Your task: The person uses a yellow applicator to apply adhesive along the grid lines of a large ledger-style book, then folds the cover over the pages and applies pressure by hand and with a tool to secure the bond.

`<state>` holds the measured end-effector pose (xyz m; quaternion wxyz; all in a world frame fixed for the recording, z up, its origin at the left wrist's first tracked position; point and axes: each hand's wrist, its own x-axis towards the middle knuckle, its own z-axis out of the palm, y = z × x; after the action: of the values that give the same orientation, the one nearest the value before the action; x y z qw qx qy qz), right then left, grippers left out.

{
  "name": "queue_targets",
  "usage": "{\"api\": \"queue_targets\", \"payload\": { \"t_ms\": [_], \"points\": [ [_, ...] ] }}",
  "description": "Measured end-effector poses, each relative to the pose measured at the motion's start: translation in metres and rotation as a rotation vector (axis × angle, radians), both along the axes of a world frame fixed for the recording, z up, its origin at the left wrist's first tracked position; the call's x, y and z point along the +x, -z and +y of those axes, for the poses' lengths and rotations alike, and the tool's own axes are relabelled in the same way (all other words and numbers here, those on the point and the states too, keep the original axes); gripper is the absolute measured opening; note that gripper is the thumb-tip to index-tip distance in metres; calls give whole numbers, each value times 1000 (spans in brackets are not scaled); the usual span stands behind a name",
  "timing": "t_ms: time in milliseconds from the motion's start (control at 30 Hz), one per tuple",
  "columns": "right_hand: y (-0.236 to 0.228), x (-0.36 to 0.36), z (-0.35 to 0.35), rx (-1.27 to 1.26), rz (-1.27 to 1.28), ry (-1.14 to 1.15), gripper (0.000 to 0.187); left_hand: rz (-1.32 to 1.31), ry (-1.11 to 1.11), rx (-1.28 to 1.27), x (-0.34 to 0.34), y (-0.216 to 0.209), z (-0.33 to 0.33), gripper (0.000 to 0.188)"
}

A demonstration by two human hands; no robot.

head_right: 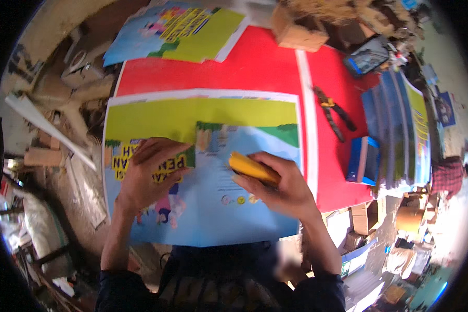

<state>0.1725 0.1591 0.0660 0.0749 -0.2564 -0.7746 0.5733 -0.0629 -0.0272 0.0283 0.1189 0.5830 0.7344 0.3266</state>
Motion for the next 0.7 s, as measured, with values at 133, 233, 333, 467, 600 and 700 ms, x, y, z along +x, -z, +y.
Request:
{"api": "queue_targets", "payload": {
  "t_ms": [133, 233, 333, 467, 600, 700],
  "points": [
    [12, 14, -31, 424, 151, -197, 30, 35, 125, -171, 25, 0, -35, 75],
    [21, 1, -46, 479, 58, -303, 37, 82, 101, -236, 33, 1, -36, 87],
    [29, -3, -47, 563, 46, -403, 40, 112, 82, -192, 39, 16, -39, 83],
    [29, -3, -47, 615, 22, -415, 43, 70, 96, -172, 40, 22, -40, 77],
    [23, -7, -48, 640, 5, -447, 44, 80, 86, -154, 40, 23, -43, 77],
    [21, -8, -49, 721, -27, -473, 44, 89, 92, -153, 40, 24, -42, 79]
  ]
}}
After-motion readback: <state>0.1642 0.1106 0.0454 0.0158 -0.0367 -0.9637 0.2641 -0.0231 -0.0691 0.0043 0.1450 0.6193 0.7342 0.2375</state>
